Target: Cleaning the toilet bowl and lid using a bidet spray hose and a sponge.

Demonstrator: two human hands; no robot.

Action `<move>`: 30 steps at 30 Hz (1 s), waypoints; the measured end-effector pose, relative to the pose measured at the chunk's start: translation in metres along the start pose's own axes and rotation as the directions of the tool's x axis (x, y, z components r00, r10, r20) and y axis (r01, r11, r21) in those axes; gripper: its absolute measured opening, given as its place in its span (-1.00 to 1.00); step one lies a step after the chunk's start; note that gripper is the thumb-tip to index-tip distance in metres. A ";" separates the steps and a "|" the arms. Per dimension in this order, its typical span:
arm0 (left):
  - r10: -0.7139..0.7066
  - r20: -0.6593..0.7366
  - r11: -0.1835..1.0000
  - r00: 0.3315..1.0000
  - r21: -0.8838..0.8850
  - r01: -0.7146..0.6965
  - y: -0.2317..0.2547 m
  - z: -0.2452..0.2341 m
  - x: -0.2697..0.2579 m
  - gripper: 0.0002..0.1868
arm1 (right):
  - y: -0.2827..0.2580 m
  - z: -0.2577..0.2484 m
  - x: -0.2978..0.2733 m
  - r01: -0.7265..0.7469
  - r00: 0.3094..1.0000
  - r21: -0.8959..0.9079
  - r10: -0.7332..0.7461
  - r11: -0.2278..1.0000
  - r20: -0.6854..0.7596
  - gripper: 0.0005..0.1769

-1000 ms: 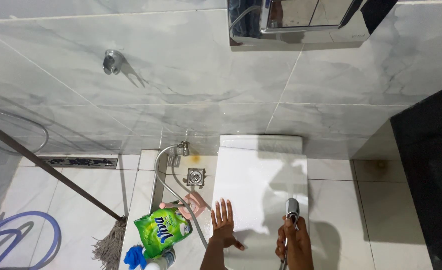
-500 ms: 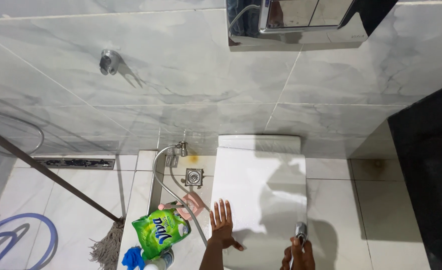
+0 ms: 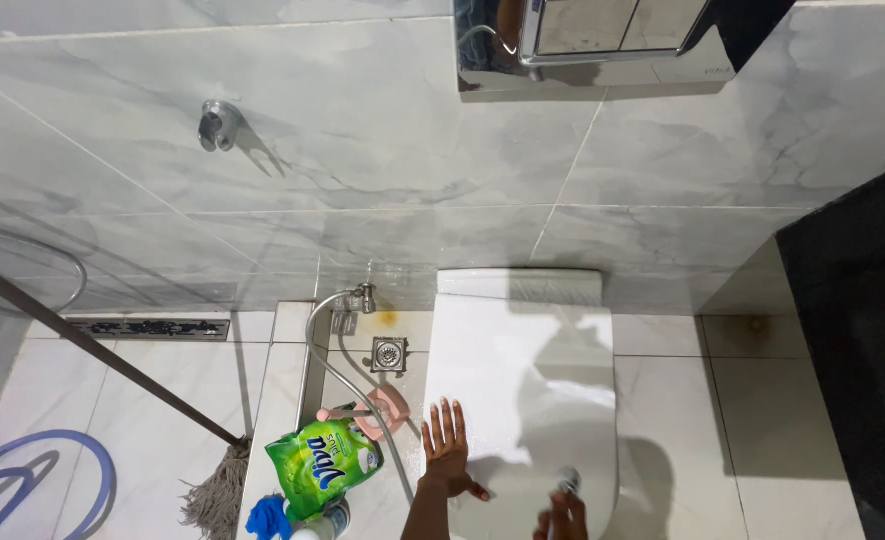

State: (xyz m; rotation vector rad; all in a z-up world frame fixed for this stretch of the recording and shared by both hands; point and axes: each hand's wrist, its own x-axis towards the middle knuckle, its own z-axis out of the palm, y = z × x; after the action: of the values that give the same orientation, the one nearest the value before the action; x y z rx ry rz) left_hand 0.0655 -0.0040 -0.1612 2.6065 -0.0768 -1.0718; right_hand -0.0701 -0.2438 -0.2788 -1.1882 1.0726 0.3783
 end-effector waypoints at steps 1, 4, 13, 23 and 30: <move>0.007 -0.009 1.000 1.000 0.005 -0.007 -0.001 0.001 0.001 0.96 | -0.049 0.029 -0.028 -0.007 1.000 -0.005 0.007 1.000 -0.003 -0.66; 0.008 -0.045 1.000 0.999 -0.023 -0.009 0.001 -0.002 -0.004 0.95 | -0.098 0.065 -0.096 0.073 0.958 -0.015 -0.066 0.997 0.279 -0.62; 0.334 -0.809 0.473 0.483 0.587 0.656 -0.029 0.057 0.050 0.32 | -0.067 0.093 -0.103 0.696 0.567 -0.271 -0.276 0.665 0.776 -0.45; -0.072 0.115 0.996 0.991 -0.036 0.076 0.030 -0.061 -0.045 0.70 | -0.154 0.092 -0.141 0.554 0.793 -0.508 -0.233 0.660 0.563 -0.42; 0.191 -0.775 0.765 0.602 0.502 0.403 -0.023 0.081 0.057 0.30 | -0.123 0.117 -0.148 0.723 0.548 -0.380 -0.143 0.578 0.824 -0.52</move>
State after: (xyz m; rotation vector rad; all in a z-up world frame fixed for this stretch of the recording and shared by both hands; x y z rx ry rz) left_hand 0.0483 -0.0136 -0.2612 3.5009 -0.0691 0.3231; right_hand 0.0037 -0.1473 -0.0898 -1.7270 -0.2119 0.7804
